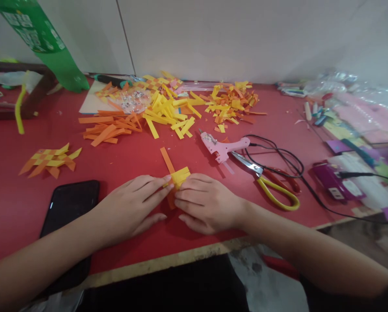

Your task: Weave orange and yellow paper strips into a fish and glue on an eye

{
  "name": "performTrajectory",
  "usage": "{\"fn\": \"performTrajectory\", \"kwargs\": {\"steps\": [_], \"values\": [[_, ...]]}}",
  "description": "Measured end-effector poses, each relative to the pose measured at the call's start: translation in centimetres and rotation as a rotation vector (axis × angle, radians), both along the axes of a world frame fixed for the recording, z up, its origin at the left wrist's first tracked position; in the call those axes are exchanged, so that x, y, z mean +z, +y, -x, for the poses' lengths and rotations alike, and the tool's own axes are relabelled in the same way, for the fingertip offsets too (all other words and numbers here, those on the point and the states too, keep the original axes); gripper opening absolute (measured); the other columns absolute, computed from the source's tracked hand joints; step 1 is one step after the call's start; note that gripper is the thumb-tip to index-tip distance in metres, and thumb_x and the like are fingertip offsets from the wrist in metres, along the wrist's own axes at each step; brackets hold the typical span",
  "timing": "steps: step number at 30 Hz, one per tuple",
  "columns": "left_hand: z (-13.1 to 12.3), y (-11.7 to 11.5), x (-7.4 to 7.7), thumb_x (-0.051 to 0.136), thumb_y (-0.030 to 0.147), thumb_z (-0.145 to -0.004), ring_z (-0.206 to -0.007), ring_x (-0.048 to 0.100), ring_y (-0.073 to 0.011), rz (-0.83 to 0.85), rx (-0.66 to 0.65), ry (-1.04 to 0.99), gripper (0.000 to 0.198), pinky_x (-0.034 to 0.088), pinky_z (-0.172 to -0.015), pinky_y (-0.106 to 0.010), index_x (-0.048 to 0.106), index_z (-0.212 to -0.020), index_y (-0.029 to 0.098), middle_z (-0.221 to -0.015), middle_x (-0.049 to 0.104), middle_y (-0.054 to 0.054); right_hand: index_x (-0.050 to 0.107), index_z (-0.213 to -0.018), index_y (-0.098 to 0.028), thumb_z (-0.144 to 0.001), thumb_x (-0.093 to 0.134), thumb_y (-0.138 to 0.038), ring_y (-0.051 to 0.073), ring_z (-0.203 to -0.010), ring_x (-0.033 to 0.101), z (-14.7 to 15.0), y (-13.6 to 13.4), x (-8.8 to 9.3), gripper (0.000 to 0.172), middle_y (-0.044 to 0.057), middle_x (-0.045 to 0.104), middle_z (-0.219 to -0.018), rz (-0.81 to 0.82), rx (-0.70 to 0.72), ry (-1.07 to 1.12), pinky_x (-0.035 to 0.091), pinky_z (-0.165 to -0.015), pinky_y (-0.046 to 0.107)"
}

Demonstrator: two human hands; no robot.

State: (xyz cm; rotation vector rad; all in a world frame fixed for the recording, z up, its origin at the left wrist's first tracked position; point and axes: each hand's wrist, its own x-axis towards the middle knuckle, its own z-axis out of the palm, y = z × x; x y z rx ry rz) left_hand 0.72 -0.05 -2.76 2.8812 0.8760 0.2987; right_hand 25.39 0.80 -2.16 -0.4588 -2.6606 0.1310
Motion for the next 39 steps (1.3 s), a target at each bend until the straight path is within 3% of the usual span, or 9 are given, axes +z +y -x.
{"fn": "performTrajectory", "kwargs": {"steps": [9, 21, 31, 36, 39], "values": [[0.0, 0.1, -0.1, 0.058, 0.042, -0.094, -0.110, 0.058, -0.0306, -0.050, -0.006, 0.017, 0.051, 0.050, -0.096, -0.044, 0.060, -0.131, 0.007, -0.130, 0.063, -0.015, 0.069, -0.102, -0.016, -0.090, 0.056, -0.013, 0.020, -0.094, 0.068, 0.6, 0.1, -0.2, 0.017, 0.005, 0.076, -0.096, 0.046, -0.191, 0.100, 0.055, -0.087, 0.039], [0.2, 0.1, 0.1, 0.059, 0.043, -0.093, -0.110, 0.057, -0.0300, -0.060, 0.001, -0.027, 0.048, 0.046, -0.101, -0.045, 0.062, -0.126, 0.008, -0.122, 0.065, -0.014, 0.070, -0.103, -0.015, -0.088, 0.059, -0.016, 0.025, -0.105, 0.063, 0.4, -0.1, -1.1, 0.020, 0.009, 0.074, -0.105, 0.019, -0.242, 0.067, 0.053, -0.093, 0.043], [0.1, -0.3, -0.2, 0.062, 0.038, -0.092, -0.109, 0.061, -0.0318, -0.140, -0.024, -0.082, 0.047, 0.048, -0.101, -0.047, 0.062, -0.123, 0.003, -0.119, 0.069, -0.015, 0.065, -0.116, -0.013, -0.088, 0.051, -0.013, 0.025, -0.117, 0.060, 0.2, 0.3, -1.0, 0.031, 0.011, 0.069, -0.123, 0.140, -0.213, 0.011, 0.047, -0.102, 0.048], [0.1, -0.5, -0.1, 0.064, 0.036, -0.090, -0.107, 0.064, -0.0318, -0.182, -0.021, -0.112, 0.044, 0.052, -0.098, -0.046, 0.065, -0.119, 0.003, -0.117, 0.070, -0.017, 0.066, -0.116, -0.015, -0.086, 0.050, -0.015, 0.025, -0.116, 0.059, 0.3, 0.1, -1.0, 0.033, 0.008, 0.071, -0.122, 0.060, -0.228, -0.035, 0.041, -0.106, 0.047], [0.0, -0.4, 0.0, 0.068, 0.037, -0.087, -0.105, 0.066, -0.0327, -0.181, -0.023, -0.118, 0.041, 0.054, -0.096, -0.047, 0.068, -0.112, 0.004, -0.114, 0.071, -0.017, 0.069, -0.106, -0.017, -0.088, 0.051, -0.016, 0.025, -0.115, 0.058, 0.8, -0.1, -1.0, 0.026, 0.005, 0.072, -0.119, -0.044, -0.258, -0.068, 0.036, -0.109, 0.047]]}}
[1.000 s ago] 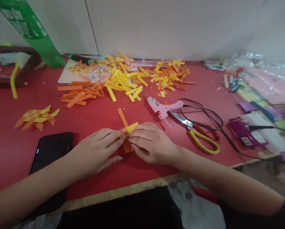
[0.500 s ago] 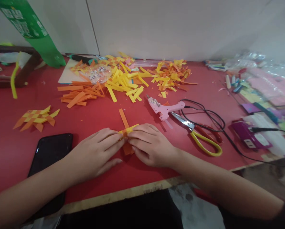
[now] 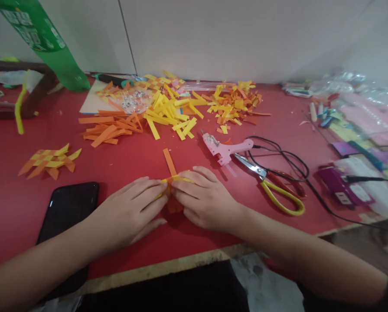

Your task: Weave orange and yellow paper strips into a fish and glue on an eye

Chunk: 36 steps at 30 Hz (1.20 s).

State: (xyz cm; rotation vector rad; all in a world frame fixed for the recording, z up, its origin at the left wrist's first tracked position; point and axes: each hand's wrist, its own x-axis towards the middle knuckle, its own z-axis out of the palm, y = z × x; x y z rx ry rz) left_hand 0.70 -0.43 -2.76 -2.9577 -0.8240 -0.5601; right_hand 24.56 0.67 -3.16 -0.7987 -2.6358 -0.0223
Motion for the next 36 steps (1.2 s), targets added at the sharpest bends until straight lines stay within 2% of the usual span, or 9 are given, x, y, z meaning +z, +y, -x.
{"fn": "performTrajectory", "kwargs": {"steps": [2, 4, 10, 19, 22, 26, 31, 33, 36], "values": [[-0.1, 0.1, 0.0, 0.069, 0.036, -0.086, -0.104, 0.067, -0.0329, 0.005, 0.000, 0.001, 0.037, 0.055, -0.096, -0.048, 0.069, -0.107, 0.005, -0.112, 0.072, -0.017, 0.070, -0.094, -0.018, -0.090, 0.050, -0.014, 0.025, -0.113, 0.058, 0.4, -0.1, 0.0, 0.021, 0.005, 0.073, -0.115, -0.051, -0.009, -0.027, 0.036, -0.108, 0.046], [-0.1, 0.1, -0.1, 0.069, 0.034, -0.086, -0.103, 0.068, -0.0325, 0.003, 0.003, -0.001, 0.033, 0.055, -0.097, -0.048, 0.070, -0.103, 0.006, -0.110, 0.073, -0.017, 0.069, -0.087, -0.017, -0.092, 0.047, -0.012, 0.024, -0.112, 0.058, 0.7, -0.3, -0.1, 0.023, 0.006, 0.073, -0.114, -0.074, -0.006, -0.038, 0.036, -0.109, 0.045], [-0.1, -0.2, -0.3, 0.062, 0.035, -0.091, -0.104, 0.069, -0.0316, -0.021, 0.013, -0.014, 0.034, 0.055, -0.097, -0.049, 0.069, -0.106, 0.006, -0.112, 0.073, -0.017, 0.068, -0.105, -0.016, -0.092, 0.044, -0.008, 0.022, -0.119, 0.057, 0.4, -0.4, -0.8, 0.029, 0.005, 0.071, -0.121, -0.018, -0.034, 0.012, 0.035, -0.111, 0.042], [-0.1, -0.1, 0.0, 0.062, 0.034, -0.092, -0.104, 0.068, -0.0335, 0.001, 0.002, -0.005, 0.031, 0.054, -0.097, -0.051, 0.070, -0.101, 0.006, -0.109, 0.073, -0.018, 0.066, -0.088, -0.019, -0.089, 0.046, -0.007, 0.024, -0.123, 0.054, 0.7, -0.3, -1.2, 0.023, 0.007, 0.068, -0.126, 0.016, -0.056, -0.009, 0.035, -0.110, 0.045], [-0.2, -0.1, 0.0, 0.060, 0.034, -0.093, -0.104, 0.067, -0.0325, -0.006, -0.008, -0.015, 0.032, 0.054, -0.097, -0.048, 0.070, -0.101, 0.005, -0.110, 0.072, -0.018, 0.066, -0.092, -0.020, -0.087, 0.044, -0.006, 0.024, -0.121, 0.053, 0.7, -0.3, -0.9, 0.027, 0.005, 0.068, -0.126, 0.096, -0.098, -0.016, 0.031, -0.110, 0.048], [-0.2, -0.2, 0.2, 0.055, 0.035, -0.096, -0.102, 0.068, -0.0309, -0.017, -0.030, -0.016, 0.037, 0.055, -0.096, -0.045, 0.069, -0.108, 0.003, -0.111, 0.072, -0.019, 0.066, -0.108, -0.021, -0.083, 0.045, -0.007, 0.026, -0.123, 0.052, 0.5, -0.1, -0.5, 0.036, 0.002, 0.068, -0.127, 0.238, -0.120, 0.031, 0.025, -0.112, 0.054], [0.1, -0.1, 0.5, 0.059, 0.054, -0.091, -0.110, 0.065, -0.0331, 0.032, -0.068, 0.064, 0.057, 0.050, -0.099, -0.053, 0.060, -0.133, 0.016, -0.119, 0.069, -0.016, 0.065, -0.112, -0.022, -0.083, 0.046, -0.008, 0.023, -0.120, 0.057, -0.3, 1.1, 0.2, 0.037, 0.006, 0.068, -0.127, 0.255, 0.010, 0.213, 0.043, -0.104, 0.047], [0.2, 0.0, 0.6, 0.058, 0.064, -0.086, -0.112, 0.063, -0.0346, 0.049, -0.066, 0.082, 0.068, 0.048, -0.102, -0.054, 0.059, -0.134, 0.017, -0.118, 0.069, -0.015, 0.064, -0.112, -0.025, -0.084, 0.048, -0.008, 0.023, -0.117, 0.060, -1.2, 1.9, 1.1, 0.036, 0.007, 0.067, -0.126, 0.188, -0.050, 0.287, 0.047, -0.101, 0.046], [0.2, 0.0, 0.5, 0.055, 0.074, -0.081, -0.115, 0.061, -0.0351, 0.071, -0.051, 0.086, 0.078, 0.044, -0.106, -0.053, 0.062, -0.129, 0.012, -0.120, 0.069, -0.015, 0.065, -0.112, -0.026, -0.084, 0.053, -0.011, 0.027, -0.112, 0.063, -3.6, 3.6, 2.6, 0.034, 0.008, 0.070, -0.118, 0.042, -0.389, 0.347, 0.048, -0.100, 0.048]]}}
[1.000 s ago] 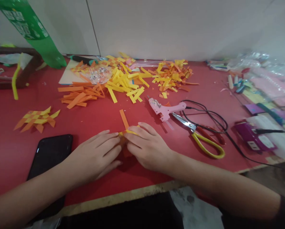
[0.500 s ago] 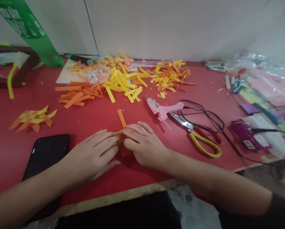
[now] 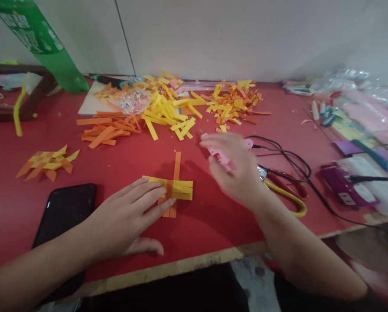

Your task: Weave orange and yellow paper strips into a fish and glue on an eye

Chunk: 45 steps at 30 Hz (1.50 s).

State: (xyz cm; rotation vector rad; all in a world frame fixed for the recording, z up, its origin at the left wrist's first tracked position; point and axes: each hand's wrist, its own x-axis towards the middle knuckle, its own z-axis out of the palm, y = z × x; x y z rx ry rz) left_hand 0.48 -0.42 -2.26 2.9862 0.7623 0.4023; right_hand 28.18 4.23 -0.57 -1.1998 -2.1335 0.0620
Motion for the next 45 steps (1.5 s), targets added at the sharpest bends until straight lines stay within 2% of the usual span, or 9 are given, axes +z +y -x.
{"fn": "performTrajectory", "kwargs": {"steps": [2, 4, 9, 15, 19, 24, 29, 35, 45], "values": [[0.0, 0.0, -0.1, 0.054, 0.075, -0.082, -0.118, 0.059, -0.0346, -0.012, 0.000, -0.018, 0.078, 0.040, -0.109, -0.051, 0.065, -0.125, 0.010, -0.124, 0.068, -0.015, 0.065, -0.119, -0.022, -0.082, 0.053, -0.013, 0.030, -0.115, 0.061, -2.1, 1.1, 0.5, 0.040, 0.011, 0.069, -0.119, 0.035, -0.248, -0.070, 0.053, -0.091, 0.046], [0.1, -0.1, -0.2, 0.051, 0.074, -0.084, -0.121, 0.058, -0.0337, -0.042, 0.010, -0.040, 0.075, 0.037, -0.112, -0.049, 0.066, -0.122, 0.010, -0.127, 0.068, -0.014, 0.061, -0.126, -0.016, -0.080, 0.052, -0.015, 0.033, -0.115, 0.059, -4.1, 2.1, 0.4, 0.047, 0.017, 0.066, -0.122, 0.145, -0.369, -0.222, 0.054, -0.086, 0.046], [0.2, -0.2, 0.0, 0.051, 0.068, -0.088, -0.119, 0.059, -0.0340, -0.088, 0.048, -0.064, 0.073, 0.040, -0.109, -0.048, 0.067, -0.117, 0.004, -0.130, 0.066, -0.019, 0.060, -0.128, -0.007, -0.077, 0.047, -0.012, 0.035, -0.112, 0.060, -6.1, 3.4, -1.2, 0.053, 0.022, 0.068, -0.117, 0.276, -0.314, -0.507, 0.046, -0.098, 0.052], [0.6, -0.3, 0.4, 0.054, 0.052, -0.093, -0.098, 0.066, -0.0324, -0.027, 0.027, -0.073, 0.053, 0.056, -0.086, -0.045, 0.068, -0.113, 0.005, -0.113, 0.072, -0.018, 0.062, -0.132, -0.016, -0.079, 0.048, -0.017, 0.035, -0.104, 0.061, -5.0, 2.8, -1.1, 0.055, 0.014, 0.072, -0.098, 0.114, -0.418, -0.558, 0.034, -0.105, 0.063], [0.6, -0.5, 0.2, 0.050, 0.050, -0.096, -0.097, 0.067, -0.0316, -0.032, 0.014, -0.082, 0.053, 0.057, -0.088, -0.045, 0.069, -0.112, 0.003, -0.109, 0.073, -0.017, 0.069, -0.116, -0.019, -0.077, 0.055, -0.026, 0.028, -0.088, 0.066, -3.9, 1.8, 0.7, 0.042, 0.012, 0.073, -0.095, 0.161, -0.308, -0.351, 0.050, -0.083, 0.042], [0.5, -0.5, 0.0, 0.046, 0.050, -0.098, -0.103, 0.068, -0.0308, -0.066, 0.019, -0.093, 0.054, 0.055, -0.097, -0.046, 0.069, -0.112, 0.002, -0.112, 0.074, -0.016, 0.063, -0.069, -0.020, -0.072, 0.056, -0.028, 0.017, -0.056, 0.058, -2.1, 0.7, 3.2, 0.011, 0.002, 0.066, -0.063, 0.430, -0.103, -0.202, 0.041, -0.051, 0.026], [0.4, -0.4, 0.0, 0.056, 0.052, -0.093, -0.108, 0.067, -0.0346, -0.057, 0.033, -0.055, 0.055, 0.056, -0.096, -0.048, 0.069, -0.111, 0.001, -0.115, 0.072, -0.019, 0.061, -0.069, -0.018, -0.068, 0.050, -0.023, 0.013, -0.054, 0.055, -1.5, 0.9, 3.8, 0.012, 0.002, 0.064, -0.062, 0.601, 0.150, -0.204, 0.039, -0.051, 0.024], [0.4, -0.4, 0.1, 0.063, 0.049, -0.089, -0.105, 0.068, -0.0370, -0.036, 0.017, -0.064, 0.055, 0.058, -0.092, -0.050, 0.068, -0.114, 0.000, -0.113, 0.072, -0.020, 0.044, -0.056, -0.021, -0.064, 0.046, -0.022, 0.010, -0.045, 0.041, -0.9, 1.4, 3.6, 0.008, -0.003, 0.047, -0.049, 0.519, 0.152, -0.370, 0.027, -0.046, 0.025], [0.5, -0.3, 0.2, 0.054, 0.043, -0.095, -0.106, 0.068, -0.0354, -0.001, 0.014, -0.070, 0.047, 0.057, -0.095, -0.052, 0.067, -0.115, 0.002, -0.112, 0.072, -0.018, 0.034, -0.057, -0.022, -0.065, 0.044, -0.016, 0.008, -0.044, 0.037, -0.3, 1.8, 4.1, 0.014, -0.006, 0.042, -0.048, 0.418, 0.254, -0.406, 0.028, -0.049, 0.024]]}}
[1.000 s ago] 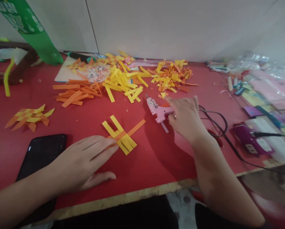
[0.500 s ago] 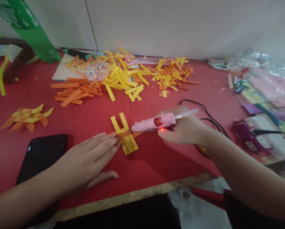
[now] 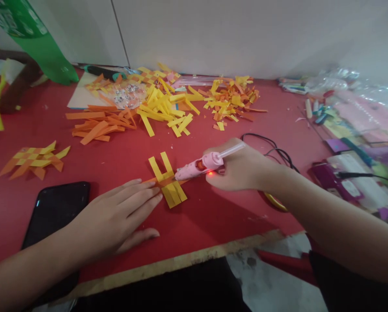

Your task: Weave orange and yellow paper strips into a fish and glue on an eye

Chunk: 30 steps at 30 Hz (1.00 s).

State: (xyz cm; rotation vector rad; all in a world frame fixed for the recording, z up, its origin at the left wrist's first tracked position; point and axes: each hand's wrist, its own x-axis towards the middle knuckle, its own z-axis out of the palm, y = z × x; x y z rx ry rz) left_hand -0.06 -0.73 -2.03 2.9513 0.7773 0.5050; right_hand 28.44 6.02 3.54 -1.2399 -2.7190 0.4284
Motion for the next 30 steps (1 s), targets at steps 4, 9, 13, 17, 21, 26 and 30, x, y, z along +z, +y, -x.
{"fn": "performTrajectory", "kwargs": {"steps": [4, 9, 13, 17, 21, 26, 30], "values": [[0.0, -0.1, 0.0, 0.055, 0.044, -0.095, -0.107, 0.068, -0.0351, 0.000, -0.001, 0.006, 0.048, 0.056, -0.096, -0.052, 0.067, -0.116, 0.003, -0.113, 0.073, -0.017, 0.034, -0.058, -0.023, -0.064, 0.045, -0.019, 0.009, -0.041, 0.034, -0.1, 0.2, 0.0, 0.013, -0.006, 0.039, -0.046, -0.035, 0.030, -0.034, 0.025, -0.047, 0.024], [0.0, 0.0, 0.0, 0.055, 0.049, -0.094, -0.105, 0.068, -0.0353, -0.010, -0.016, 0.009, 0.053, 0.057, -0.094, -0.051, 0.068, -0.115, 0.002, -0.111, 0.073, -0.018, 0.034, -0.058, -0.022, -0.064, 0.046, -0.020, 0.009, -0.040, 0.033, 0.1, 0.2, 0.1, 0.013, -0.007, 0.038, -0.045, -0.051, 0.011, -0.075, 0.024, -0.046, 0.024], [0.1, 0.1, -0.1, 0.053, 0.048, -0.095, -0.103, 0.069, -0.0347, -0.022, -0.014, 0.002, 0.052, 0.058, -0.093, -0.050, 0.068, -0.114, 0.002, -0.110, 0.074, -0.017, 0.034, -0.056, -0.022, -0.064, 0.044, -0.018, 0.008, -0.040, 0.031, 0.3, 0.2, 0.2, 0.014, -0.007, 0.035, -0.043, -0.063, 0.041, -0.041, 0.024, -0.047, 0.025], [0.1, 0.1, -0.1, 0.054, 0.048, -0.094, -0.103, 0.069, -0.0355, -0.027, -0.016, 0.001, 0.052, 0.059, -0.091, -0.051, 0.068, -0.114, 0.002, -0.109, 0.074, -0.018, 0.037, -0.055, -0.022, -0.064, 0.045, -0.016, 0.009, -0.042, 0.030, 0.1, 0.2, 0.0, 0.014, -0.006, 0.036, -0.043, -0.056, 0.029, -0.022, 0.023, -0.048, 0.026], [0.0, 0.1, -0.1, 0.056, 0.048, -0.093, -0.104, 0.069, -0.0359, -0.010, -0.018, 0.001, 0.052, 0.058, -0.092, -0.051, 0.068, -0.115, 0.002, -0.111, 0.073, -0.018, 0.041, -0.054, -0.022, -0.064, 0.046, -0.015, 0.010, -0.043, 0.033, -0.1, 0.1, -0.2, 0.013, -0.005, 0.042, -0.043, -0.054, 0.018, -0.022, 0.025, -0.049, 0.026], [0.0, 0.1, -0.3, 0.056, 0.047, -0.093, -0.104, 0.069, -0.0359, -0.014, -0.011, -0.002, 0.051, 0.058, -0.092, -0.051, 0.068, -0.115, 0.002, -0.111, 0.073, -0.018, 0.038, -0.054, -0.021, -0.065, 0.046, -0.018, 0.009, -0.040, 0.035, 0.5, 0.0, 0.5, 0.013, -0.006, 0.039, -0.042, -0.048, 0.001, -0.051, 0.026, -0.047, 0.024], [0.0, 0.2, -0.3, 0.056, 0.048, -0.094, -0.106, 0.068, -0.0358, -0.011, -0.014, 0.001, 0.052, 0.057, -0.093, -0.051, 0.068, -0.115, 0.002, -0.113, 0.073, -0.018, 0.037, -0.055, -0.021, -0.063, 0.047, -0.020, 0.009, -0.040, 0.035, 0.8, -0.1, 0.9, 0.013, -0.005, 0.040, -0.044, -0.059, -0.028, -0.087, 0.025, -0.046, 0.024]]}}
